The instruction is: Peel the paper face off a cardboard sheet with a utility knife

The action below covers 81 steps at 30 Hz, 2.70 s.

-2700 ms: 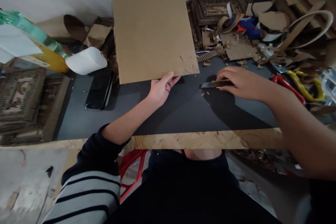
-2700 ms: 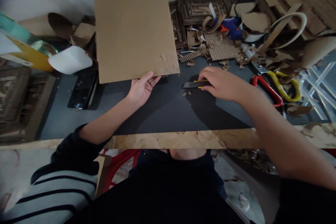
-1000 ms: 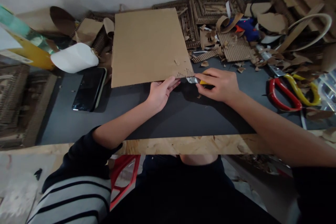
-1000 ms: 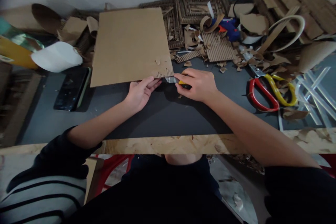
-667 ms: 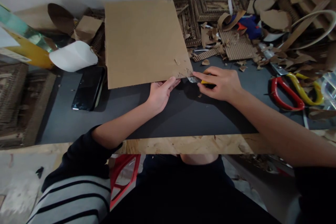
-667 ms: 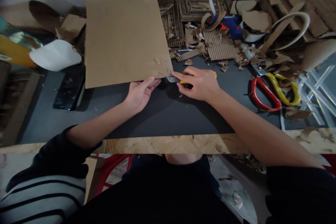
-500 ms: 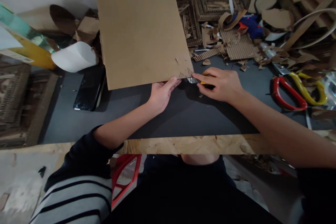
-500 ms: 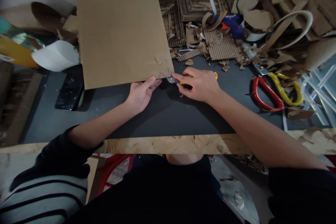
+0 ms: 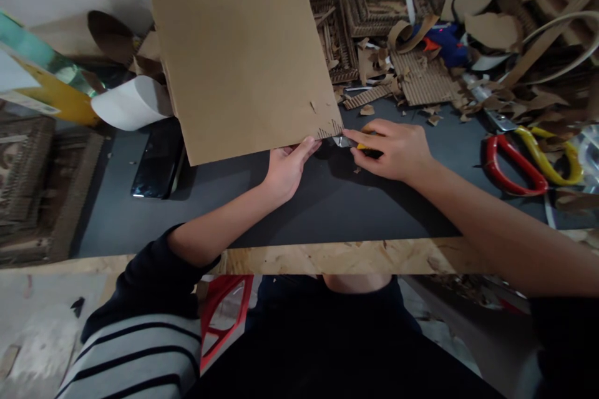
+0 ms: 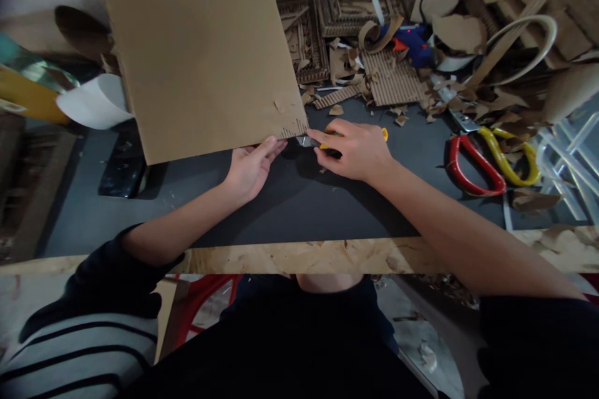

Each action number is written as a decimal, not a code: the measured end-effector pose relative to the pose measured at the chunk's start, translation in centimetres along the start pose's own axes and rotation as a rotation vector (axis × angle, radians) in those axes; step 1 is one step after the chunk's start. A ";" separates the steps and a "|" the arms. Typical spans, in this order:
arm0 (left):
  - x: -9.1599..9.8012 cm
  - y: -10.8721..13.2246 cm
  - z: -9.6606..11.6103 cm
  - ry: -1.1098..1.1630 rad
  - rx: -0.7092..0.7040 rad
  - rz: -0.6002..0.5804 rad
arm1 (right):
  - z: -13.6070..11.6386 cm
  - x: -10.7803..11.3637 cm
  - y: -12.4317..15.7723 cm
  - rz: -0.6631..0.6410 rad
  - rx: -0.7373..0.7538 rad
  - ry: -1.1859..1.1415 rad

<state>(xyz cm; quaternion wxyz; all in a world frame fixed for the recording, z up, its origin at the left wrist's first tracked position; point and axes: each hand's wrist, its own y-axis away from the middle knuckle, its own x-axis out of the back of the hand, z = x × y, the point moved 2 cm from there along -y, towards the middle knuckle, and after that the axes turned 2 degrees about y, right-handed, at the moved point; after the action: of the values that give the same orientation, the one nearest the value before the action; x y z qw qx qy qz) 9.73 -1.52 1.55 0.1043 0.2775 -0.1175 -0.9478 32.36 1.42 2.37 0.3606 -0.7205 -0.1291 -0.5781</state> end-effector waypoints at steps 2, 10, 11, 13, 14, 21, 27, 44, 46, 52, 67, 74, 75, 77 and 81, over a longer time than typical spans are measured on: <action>0.0 0.0 0.0 -0.001 -0.001 0.011 | -0.1 0.0 0.0 0.000 0.005 0.006; -0.2 0.0 0.0 -0.011 0.027 0.015 | -0.4 0.0 0.1 -0.023 -0.056 0.021; -0.2 0.0 0.1 -0.012 0.029 0.022 | -0.4 0.0 0.1 -0.022 -0.056 0.018; -0.2 0.0 0.1 -0.007 0.027 0.024 | -0.4 0.0 0.1 -0.018 -0.058 0.019; -0.2 0.0 0.0 -0.004 0.023 0.020 | -0.4 0.0 0.1 -0.016 -0.061 0.023; 0.1 -0.1 -0.2 -0.015 0.002 -0.013 | -0.4 0.0 0.1 -0.030 -0.048 0.016; 0.0 -0.1 -0.1 -0.023 0.021 0.006 | -0.6 0.0 0.0 -0.013 -0.057 0.010; 0.0 0.1 0.0 -0.016 0.016 0.003 | -0.6 -0.1 0.1 -0.015 -0.064 -0.006; 0.1 0.0 -0.1 -0.011 0.005 -0.005 | -0.6 -0.2 0.1 -0.014 -0.068 0.002; 1.2 -0.9 -0.8 -0.044 -0.074 -0.108 | -0.6 -0.1 0.1 -0.020 -0.053 0.011; 2.0 -1.7 -1.3 -0.077 -0.151 -0.174 | -0.7 -0.2 0.1 -0.037 -0.077 0.007; 2.1 -1.7 -1.3 -0.085 -0.157 -0.175 | -0.7 -0.3 0.1 -0.032 -0.092 0.014; 2.1 -1.7 -1.3 -0.090 -0.160 -0.175 | -0.7 -0.4 0.1 -0.028 -0.102 0.023; 2.1 -1.7 -1.3 -0.105 -0.165 -0.169 | -0.5 -0.5 0.1 -0.021 -0.123 0.041; 2.1 -1.7 -1.3 -0.122 -0.167 -0.164 | -0.2 -0.6 0.2 0.009 -0.183 0.045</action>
<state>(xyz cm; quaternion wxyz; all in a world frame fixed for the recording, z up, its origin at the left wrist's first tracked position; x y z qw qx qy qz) 8.53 -0.71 -1.05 0.0421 0.2184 -0.0213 -0.9747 32.17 1.29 1.77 0.2987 -0.7378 -0.0642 -0.6019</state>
